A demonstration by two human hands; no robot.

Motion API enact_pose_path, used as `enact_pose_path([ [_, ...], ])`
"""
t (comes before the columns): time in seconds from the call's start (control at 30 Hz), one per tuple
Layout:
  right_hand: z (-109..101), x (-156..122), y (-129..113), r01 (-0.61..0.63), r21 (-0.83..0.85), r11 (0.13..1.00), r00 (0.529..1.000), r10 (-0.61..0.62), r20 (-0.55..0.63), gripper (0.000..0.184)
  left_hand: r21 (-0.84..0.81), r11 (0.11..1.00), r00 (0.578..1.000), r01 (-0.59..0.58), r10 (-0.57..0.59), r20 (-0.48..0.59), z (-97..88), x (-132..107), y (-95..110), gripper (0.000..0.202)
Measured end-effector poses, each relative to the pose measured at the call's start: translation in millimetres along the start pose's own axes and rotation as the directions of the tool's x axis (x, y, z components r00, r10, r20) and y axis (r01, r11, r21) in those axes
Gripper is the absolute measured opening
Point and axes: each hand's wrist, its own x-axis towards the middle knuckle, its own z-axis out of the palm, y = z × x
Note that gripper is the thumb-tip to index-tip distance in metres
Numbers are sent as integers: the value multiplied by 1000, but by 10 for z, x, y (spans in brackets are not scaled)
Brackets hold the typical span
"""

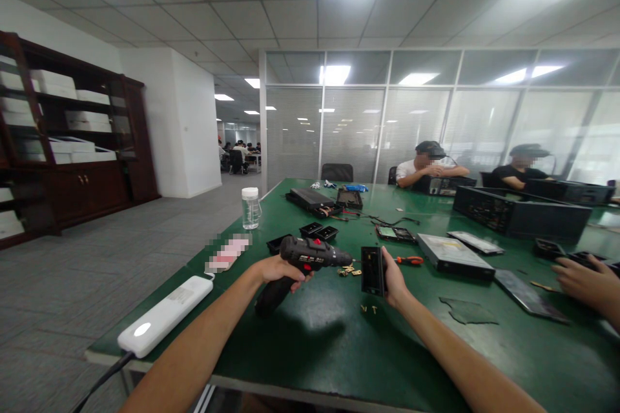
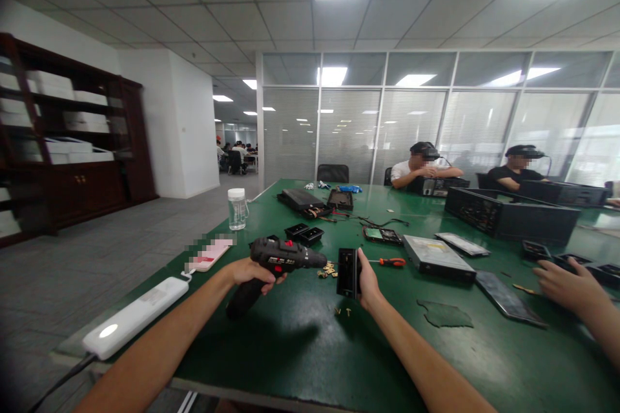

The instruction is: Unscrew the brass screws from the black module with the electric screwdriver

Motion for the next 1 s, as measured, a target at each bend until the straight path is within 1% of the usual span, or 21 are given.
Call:
enact_pose_path([
  [0.17, -5, 6, -1, -5, 0, 1000, 1000, 5, -8, 39, 1, 1000, 1000, -15, 15, 13, -7, 4, 0, 35],
  [0.27, -13, 15, 2, -12, -7, 1000, 1000, 12, 0, 40, -5, 1000, 1000, -5, 5, 20, -9, 6, 3, 35],
  [0.37, -23, 26, 9, -9, -13, 1000, 1000, 9, 3, 40, -4, 1000, 1000, 10, -10, 11, -9, 6, 4, 35],
  [0.63, -26, 34, 13, -2, 11, 1000, 1000, 2, 9, 39, -10, 1000, 1000, -3, 3, 14, -9, 4, -4, 34],
  [0.83, -19, 15, 5, -2, 15, 1000, 1000, 2, 16, 39, 0, 1000, 1000, 4, -4, -11, -15, 0, -14, 35],
  [1.0, -27, 22, 11, 3, 3, 1000, 1000, -3, 2, 39, -5, 1000, 1000, -8, 8, 9, -6, -5, -3, 32],
])
